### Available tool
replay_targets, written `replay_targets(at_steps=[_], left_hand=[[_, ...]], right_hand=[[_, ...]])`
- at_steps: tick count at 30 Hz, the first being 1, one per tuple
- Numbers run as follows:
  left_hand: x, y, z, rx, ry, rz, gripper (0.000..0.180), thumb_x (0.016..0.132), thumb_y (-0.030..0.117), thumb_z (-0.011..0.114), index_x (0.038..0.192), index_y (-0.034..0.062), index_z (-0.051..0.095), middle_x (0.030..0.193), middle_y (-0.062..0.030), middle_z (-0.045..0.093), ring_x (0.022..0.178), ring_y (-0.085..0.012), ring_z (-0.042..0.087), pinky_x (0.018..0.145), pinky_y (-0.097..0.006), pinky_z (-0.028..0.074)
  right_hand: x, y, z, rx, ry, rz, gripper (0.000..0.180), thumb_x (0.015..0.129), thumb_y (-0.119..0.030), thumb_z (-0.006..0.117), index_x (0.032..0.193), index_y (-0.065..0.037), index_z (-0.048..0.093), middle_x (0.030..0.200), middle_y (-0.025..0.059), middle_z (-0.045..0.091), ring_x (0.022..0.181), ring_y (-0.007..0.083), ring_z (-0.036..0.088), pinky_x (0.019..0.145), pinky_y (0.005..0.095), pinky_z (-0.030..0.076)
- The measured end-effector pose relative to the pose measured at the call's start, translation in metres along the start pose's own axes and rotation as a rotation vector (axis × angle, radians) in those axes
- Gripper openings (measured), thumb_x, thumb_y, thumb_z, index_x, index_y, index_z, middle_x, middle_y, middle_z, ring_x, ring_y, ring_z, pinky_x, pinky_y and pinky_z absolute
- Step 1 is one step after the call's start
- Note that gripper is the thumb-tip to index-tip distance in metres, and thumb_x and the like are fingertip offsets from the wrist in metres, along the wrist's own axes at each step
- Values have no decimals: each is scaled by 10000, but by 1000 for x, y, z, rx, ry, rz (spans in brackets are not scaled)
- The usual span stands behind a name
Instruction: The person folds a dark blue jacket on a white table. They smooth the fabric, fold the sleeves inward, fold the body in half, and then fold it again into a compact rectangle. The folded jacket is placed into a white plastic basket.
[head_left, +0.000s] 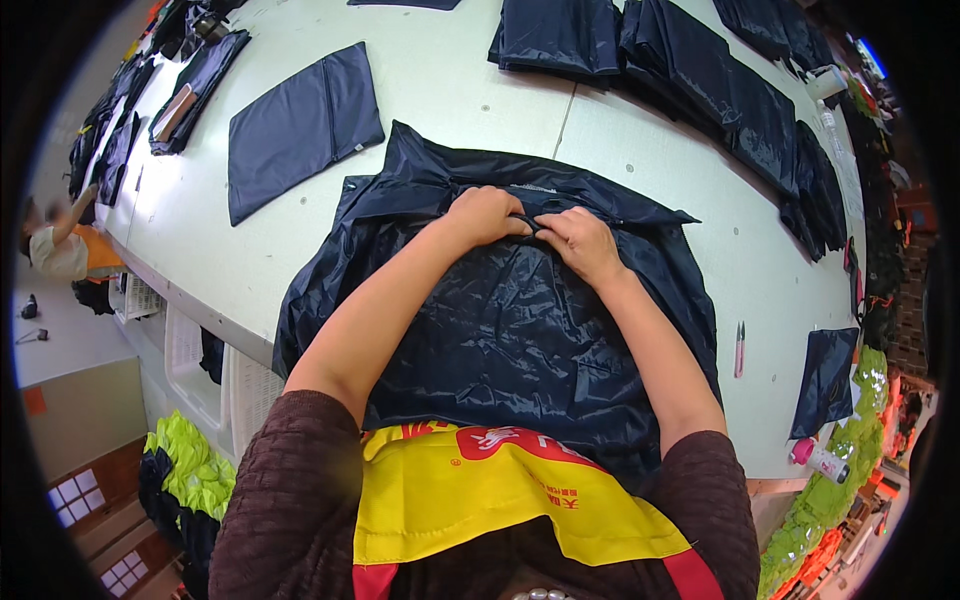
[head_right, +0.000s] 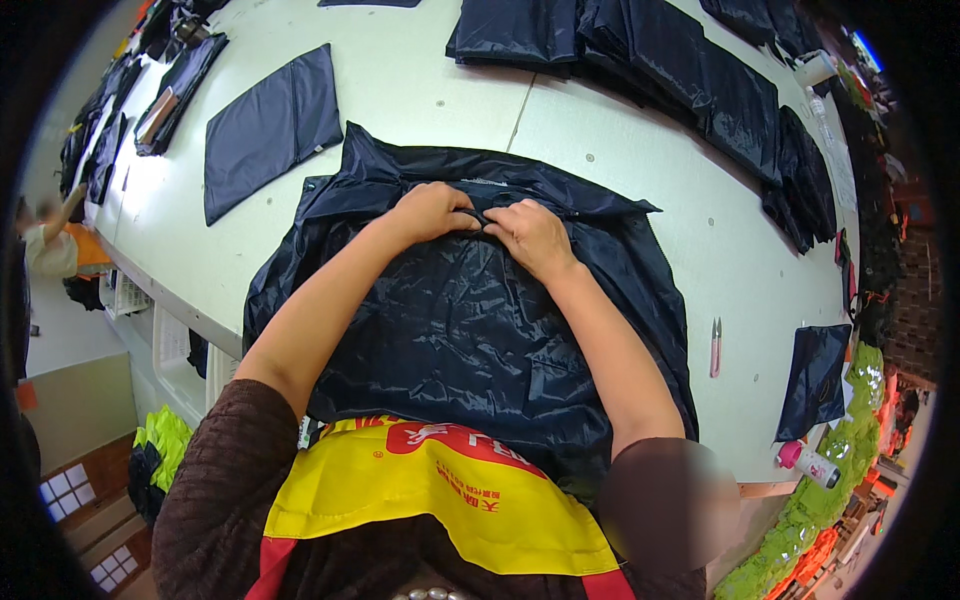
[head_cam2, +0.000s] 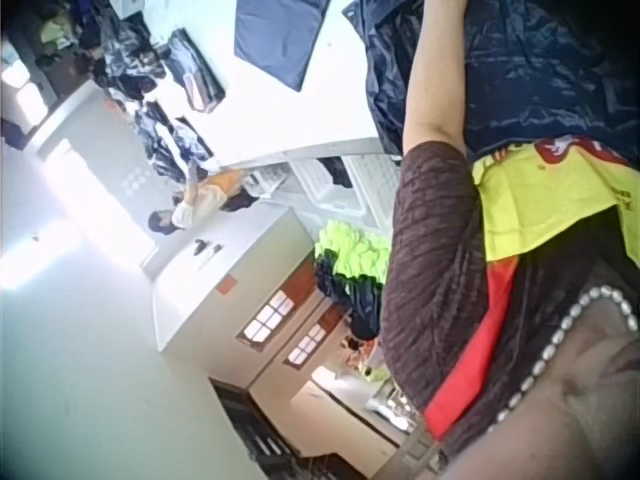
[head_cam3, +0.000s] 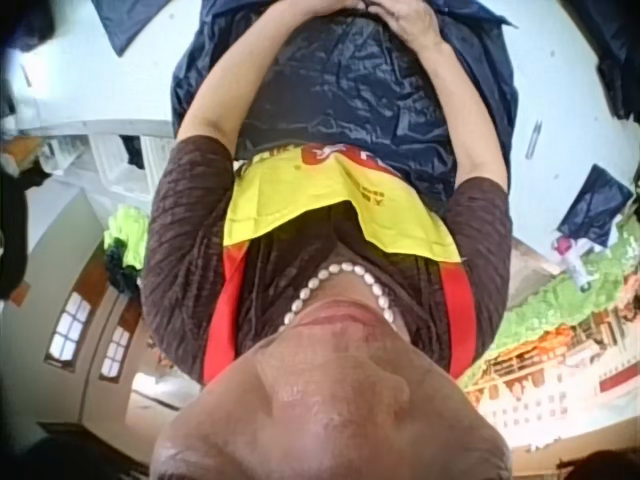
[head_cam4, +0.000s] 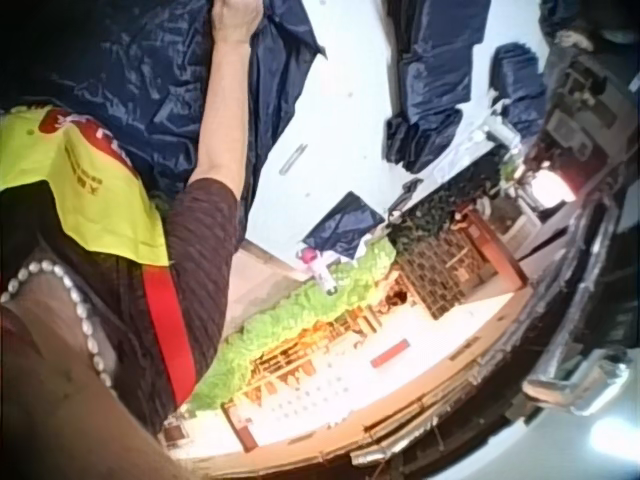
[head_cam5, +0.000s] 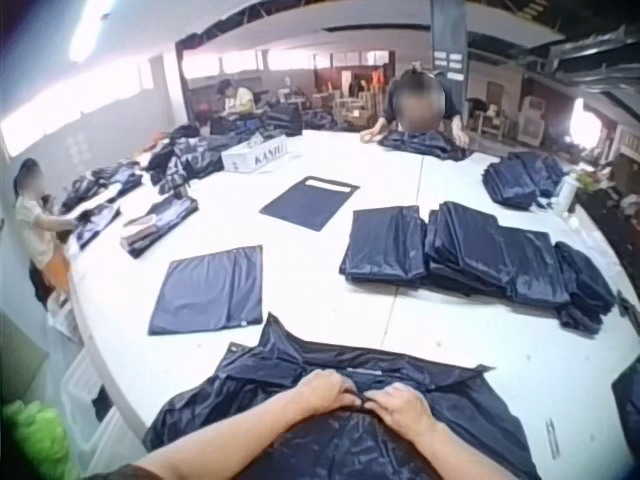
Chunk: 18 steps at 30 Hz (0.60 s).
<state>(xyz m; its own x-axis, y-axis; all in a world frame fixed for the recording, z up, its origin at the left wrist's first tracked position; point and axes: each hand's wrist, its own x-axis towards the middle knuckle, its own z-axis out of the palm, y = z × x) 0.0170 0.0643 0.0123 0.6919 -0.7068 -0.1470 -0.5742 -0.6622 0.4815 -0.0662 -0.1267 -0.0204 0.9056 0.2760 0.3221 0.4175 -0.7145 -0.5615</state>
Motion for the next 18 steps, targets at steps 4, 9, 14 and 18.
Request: replay_targets(at_steps=[4,9,14,18], left_hand=[[-40,20,9,259,545,353,357,708,256,715,1027,121,630,974,-28,605,953,-223,522,862,-375,369],[-30,-3,40,136,543,317,243,775,157,646,1013,108,631,987,-29,613,932,-216,532,832,-357,381],[-9,-6,34,59,528,264,135,823,153,597,936,100,648,909,-40,637,899,-218,550,816,-362,383],[12,-12,35,90,516,236,115,841,184,569,865,122,662,823,-28,643,837,-216,561,796,-362,380]], right_hand=[[14,11,-7,239,-140,302,224,802,-257,672,959,-98,691,872,84,672,828,258,619,716,342,487],[28,-17,-23,-356,-12,-162,215,777,-308,678,881,-120,672,775,37,569,768,232,556,660,343,484],[25,7,-8,-223,25,-137,169,809,-228,667,891,-81,657,758,52,585,729,235,570,636,328,480],[35,20,-4,-101,97,-10,120,823,-189,653,829,-70,635,766,72,604,727,252,587,656,340,484]])
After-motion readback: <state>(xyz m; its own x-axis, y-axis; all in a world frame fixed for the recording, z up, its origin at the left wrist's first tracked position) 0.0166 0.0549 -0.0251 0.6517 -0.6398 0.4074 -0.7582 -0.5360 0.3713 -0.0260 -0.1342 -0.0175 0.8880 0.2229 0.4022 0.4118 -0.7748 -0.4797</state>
